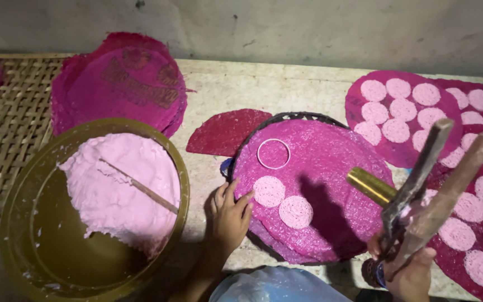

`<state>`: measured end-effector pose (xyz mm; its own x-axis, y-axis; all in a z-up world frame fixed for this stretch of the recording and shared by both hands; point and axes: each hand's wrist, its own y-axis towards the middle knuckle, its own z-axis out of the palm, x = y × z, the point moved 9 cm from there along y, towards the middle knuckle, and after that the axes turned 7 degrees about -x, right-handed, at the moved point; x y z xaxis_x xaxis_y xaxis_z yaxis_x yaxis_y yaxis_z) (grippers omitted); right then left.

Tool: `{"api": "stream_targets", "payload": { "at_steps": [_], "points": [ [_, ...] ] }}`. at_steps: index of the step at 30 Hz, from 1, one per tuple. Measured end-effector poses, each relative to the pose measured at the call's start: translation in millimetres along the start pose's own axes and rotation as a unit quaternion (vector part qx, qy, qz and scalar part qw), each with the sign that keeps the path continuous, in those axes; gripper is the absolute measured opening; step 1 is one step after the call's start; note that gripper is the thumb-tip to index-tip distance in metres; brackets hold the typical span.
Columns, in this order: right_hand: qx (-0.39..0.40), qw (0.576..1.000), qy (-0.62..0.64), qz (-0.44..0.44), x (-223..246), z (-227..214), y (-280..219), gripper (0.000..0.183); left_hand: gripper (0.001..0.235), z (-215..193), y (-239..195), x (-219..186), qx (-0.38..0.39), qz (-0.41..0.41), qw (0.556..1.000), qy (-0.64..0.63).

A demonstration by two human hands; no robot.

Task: The person scoops pink paste from a bowl using a wooden stick and fills a handheld metal mold. They press the mold onto a pink fabric-covered board to form circular items, then release them. The process repeats continuously, with finished circles accumulating on the board.

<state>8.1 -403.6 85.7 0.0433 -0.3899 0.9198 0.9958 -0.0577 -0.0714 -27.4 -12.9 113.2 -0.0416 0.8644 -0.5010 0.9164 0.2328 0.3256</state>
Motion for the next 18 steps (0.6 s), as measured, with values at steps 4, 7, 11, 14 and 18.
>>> {"api": "stream_targets", "payload": {
  "at_steps": [4,7,11,14,18],
  "points": [
    [0.007,1.0,0.018,-0.008,-2.9,-9.4,3.9,0.093,0.056,21.0,12.1,46.6,-0.036,-0.069,0.996,-0.037],
    [0.005,1.0,0.019,0.007,-8.7,-20.3,-2.2,0.092,0.054,74.4,28.2,102.1,-0.03,-0.236,0.927,-0.291],
    [-0.012,1.0,0.018,-0.008,-7.4,-26.7,-0.2,0.091,0.052,146.2,14.4,114.2,0.009,-0.374,0.678,-0.633],
    [-0.02,0.999,0.03,-0.013,-4.6,-30.8,-2.9,0.092,0.051,147.4,-26.0,97.6,-0.024,-0.352,0.684,-0.638],
    [-0.032,0.999,-0.01,0.003,-3.3,-31.7,-11.0,0.095,0.066,100.0,-50.3,64.9,-0.059,-0.254,0.814,-0.519]
  ]
}}
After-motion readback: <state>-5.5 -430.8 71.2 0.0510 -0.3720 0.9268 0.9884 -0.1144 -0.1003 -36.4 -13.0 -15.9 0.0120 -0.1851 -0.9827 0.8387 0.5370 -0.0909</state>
